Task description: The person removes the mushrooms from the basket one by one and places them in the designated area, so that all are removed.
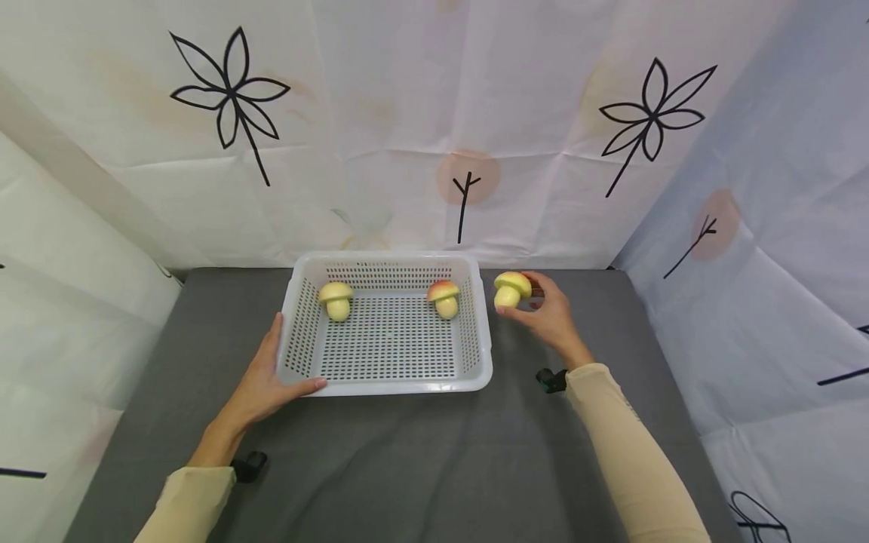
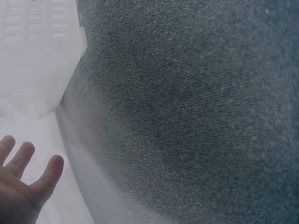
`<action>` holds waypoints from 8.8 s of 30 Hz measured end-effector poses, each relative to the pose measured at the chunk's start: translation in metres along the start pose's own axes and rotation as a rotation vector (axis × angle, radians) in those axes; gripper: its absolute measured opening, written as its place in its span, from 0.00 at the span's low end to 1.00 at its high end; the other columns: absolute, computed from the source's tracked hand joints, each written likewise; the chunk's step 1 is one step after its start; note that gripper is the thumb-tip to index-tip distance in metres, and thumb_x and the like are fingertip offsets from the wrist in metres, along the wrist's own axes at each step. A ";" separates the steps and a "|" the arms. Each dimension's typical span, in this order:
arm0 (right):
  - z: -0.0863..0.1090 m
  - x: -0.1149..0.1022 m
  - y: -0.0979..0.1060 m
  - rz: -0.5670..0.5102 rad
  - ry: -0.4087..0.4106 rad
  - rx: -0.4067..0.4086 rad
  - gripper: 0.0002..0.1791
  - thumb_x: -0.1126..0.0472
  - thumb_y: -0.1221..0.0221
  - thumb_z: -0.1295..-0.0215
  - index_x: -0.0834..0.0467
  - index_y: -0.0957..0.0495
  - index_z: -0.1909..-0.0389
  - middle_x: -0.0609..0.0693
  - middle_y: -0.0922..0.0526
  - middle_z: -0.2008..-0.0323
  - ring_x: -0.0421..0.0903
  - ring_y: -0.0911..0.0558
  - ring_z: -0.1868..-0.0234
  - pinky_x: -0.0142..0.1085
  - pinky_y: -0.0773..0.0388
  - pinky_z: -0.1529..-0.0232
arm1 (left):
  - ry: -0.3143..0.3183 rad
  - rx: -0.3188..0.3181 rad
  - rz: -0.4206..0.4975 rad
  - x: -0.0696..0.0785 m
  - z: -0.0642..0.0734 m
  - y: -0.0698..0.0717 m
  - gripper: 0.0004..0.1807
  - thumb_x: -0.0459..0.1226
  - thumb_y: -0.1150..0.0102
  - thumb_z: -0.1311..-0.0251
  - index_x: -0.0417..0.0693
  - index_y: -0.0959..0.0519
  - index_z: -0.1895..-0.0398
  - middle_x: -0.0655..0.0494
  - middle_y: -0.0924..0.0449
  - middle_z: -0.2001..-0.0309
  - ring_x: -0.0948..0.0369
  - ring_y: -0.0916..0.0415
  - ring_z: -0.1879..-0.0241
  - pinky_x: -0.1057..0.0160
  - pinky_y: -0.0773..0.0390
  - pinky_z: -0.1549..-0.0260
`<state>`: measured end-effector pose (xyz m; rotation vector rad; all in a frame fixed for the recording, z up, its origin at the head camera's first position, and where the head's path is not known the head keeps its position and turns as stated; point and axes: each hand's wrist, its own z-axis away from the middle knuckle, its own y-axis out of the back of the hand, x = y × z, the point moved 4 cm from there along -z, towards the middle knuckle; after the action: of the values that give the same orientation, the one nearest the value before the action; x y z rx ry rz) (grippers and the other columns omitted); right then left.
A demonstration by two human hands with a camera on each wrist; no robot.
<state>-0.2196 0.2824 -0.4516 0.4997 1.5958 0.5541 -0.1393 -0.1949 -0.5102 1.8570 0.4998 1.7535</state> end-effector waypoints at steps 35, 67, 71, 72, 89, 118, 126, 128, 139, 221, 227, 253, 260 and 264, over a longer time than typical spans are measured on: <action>-0.012 0.064 -0.037 0.140 -0.195 -0.073 0.49 0.49 0.26 0.42 0.67 0.38 0.27 0.67 0.29 0.36 0.62 0.28 0.40 0.56 0.33 0.40 | 0.018 -0.007 -0.007 0.000 0.000 -0.001 0.77 0.57 0.19 0.58 0.64 0.72 0.18 0.46 0.60 0.19 0.39 0.51 0.25 0.28 0.44 0.38; -0.012 0.074 -0.037 0.146 -0.125 -0.047 0.50 0.58 0.23 0.46 0.66 0.41 0.27 0.69 0.30 0.36 0.64 0.28 0.41 0.58 0.33 0.40 | 0.019 -0.003 -0.003 -0.002 0.000 -0.002 0.77 0.57 0.19 0.57 0.64 0.71 0.18 0.46 0.60 0.19 0.40 0.50 0.26 0.29 0.44 0.38; -0.013 0.074 -0.037 0.148 -0.125 -0.048 0.51 0.59 0.23 0.46 0.66 0.41 0.26 0.69 0.31 0.36 0.65 0.28 0.41 0.58 0.33 0.40 | 0.022 -0.004 0.000 -0.002 0.000 -0.002 0.77 0.57 0.19 0.57 0.65 0.71 0.18 0.47 0.60 0.19 0.40 0.50 0.25 0.29 0.44 0.37; -0.013 0.074 -0.037 0.148 -0.127 -0.048 0.51 0.59 0.24 0.46 0.66 0.41 0.26 0.69 0.31 0.36 0.65 0.28 0.41 0.59 0.33 0.40 | 0.023 -0.003 -0.001 -0.002 0.000 -0.002 0.77 0.57 0.19 0.57 0.65 0.71 0.18 0.47 0.60 0.19 0.40 0.51 0.25 0.29 0.45 0.37; -0.012 0.072 -0.040 0.169 -0.126 -0.036 0.51 0.58 0.24 0.46 0.66 0.42 0.26 0.69 0.31 0.35 0.64 0.29 0.41 0.58 0.34 0.39 | 0.026 -0.008 0.001 -0.002 0.000 -0.001 0.77 0.57 0.19 0.57 0.65 0.72 0.18 0.47 0.61 0.19 0.40 0.50 0.25 0.29 0.44 0.37; -0.007 0.063 -0.031 0.152 -0.135 -0.052 0.54 0.56 0.23 0.46 0.66 0.44 0.24 0.70 0.34 0.34 0.66 0.29 0.39 0.59 0.33 0.40 | 0.008 0.000 0.011 -0.002 -0.001 -0.002 0.77 0.57 0.18 0.59 0.67 0.71 0.18 0.47 0.59 0.19 0.41 0.49 0.26 0.30 0.44 0.37; -0.005 0.054 -0.026 0.150 -0.130 -0.043 0.55 0.54 0.23 0.46 0.64 0.44 0.24 0.70 0.35 0.33 0.67 0.31 0.36 0.62 0.35 0.38 | 0.011 -0.006 -0.002 -0.002 -0.001 -0.002 0.77 0.56 0.18 0.57 0.64 0.72 0.18 0.45 0.59 0.19 0.40 0.49 0.26 0.29 0.43 0.38; -0.005 0.051 -0.024 0.154 -0.125 -0.038 0.54 0.55 0.23 0.46 0.64 0.44 0.24 0.70 0.36 0.33 0.68 0.33 0.35 0.63 0.36 0.38 | 0.014 -0.006 -0.003 -0.002 -0.001 -0.001 0.77 0.57 0.18 0.57 0.64 0.72 0.18 0.46 0.59 0.19 0.40 0.50 0.25 0.29 0.44 0.37; -0.004 0.023 -0.007 0.158 -0.041 -0.016 0.52 0.55 0.25 0.42 0.64 0.45 0.23 0.70 0.38 0.32 0.69 0.36 0.34 0.63 0.36 0.38 | 0.021 -0.008 -0.008 -0.003 -0.002 -0.002 0.78 0.58 0.19 0.58 0.65 0.72 0.18 0.47 0.60 0.19 0.41 0.52 0.25 0.29 0.44 0.37; -0.042 -0.065 -0.134 0.132 -0.010 -0.200 0.50 0.49 0.23 0.48 0.57 0.36 0.26 0.63 0.38 0.30 0.62 0.42 0.27 0.60 0.45 0.30 | 0.031 -0.019 0.001 -0.004 -0.002 -0.003 0.77 0.56 0.19 0.57 0.68 0.73 0.19 0.51 0.65 0.18 0.41 0.57 0.23 0.28 0.47 0.37; -0.040 -0.063 -0.135 0.109 -0.027 -0.206 0.51 0.51 0.22 0.49 0.57 0.36 0.26 0.63 0.35 0.34 0.61 0.34 0.35 0.58 0.33 0.39 | 0.022 -0.016 0.004 -0.002 -0.002 -0.003 0.77 0.55 0.19 0.57 0.67 0.73 0.19 0.50 0.65 0.18 0.41 0.57 0.23 0.28 0.47 0.37; -0.042 -0.061 -0.141 0.191 -0.056 -0.241 0.48 0.59 0.23 0.47 0.61 0.35 0.26 0.64 0.38 0.34 0.61 0.35 0.36 0.55 0.29 0.43 | 0.024 -0.016 0.008 -0.005 -0.003 -0.002 0.77 0.56 0.19 0.57 0.69 0.73 0.19 0.50 0.62 0.18 0.41 0.53 0.24 0.29 0.45 0.38; -0.042 -0.059 -0.142 0.219 -0.046 -0.253 0.50 0.58 0.23 0.47 0.60 0.36 0.25 0.64 0.39 0.33 0.62 0.37 0.33 0.57 0.32 0.38 | 0.026 -0.017 -0.001 -0.004 -0.003 -0.002 0.77 0.57 0.19 0.57 0.68 0.73 0.19 0.50 0.63 0.18 0.41 0.54 0.24 0.29 0.46 0.37; -0.042 -0.058 -0.143 0.234 -0.036 -0.259 0.50 0.58 0.23 0.47 0.60 0.38 0.24 0.65 0.38 0.33 0.62 0.36 0.33 0.56 0.32 0.38 | 0.021 -0.016 -0.005 -0.004 -0.003 -0.002 0.77 0.56 0.19 0.57 0.67 0.73 0.18 0.50 0.64 0.18 0.41 0.55 0.23 0.29 0.46 0.37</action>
<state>-0.2555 0.1317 -0.4915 0.5002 1.4147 0.9104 -0.1424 -0.1953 -0.5145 1.8263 0.4963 1.7707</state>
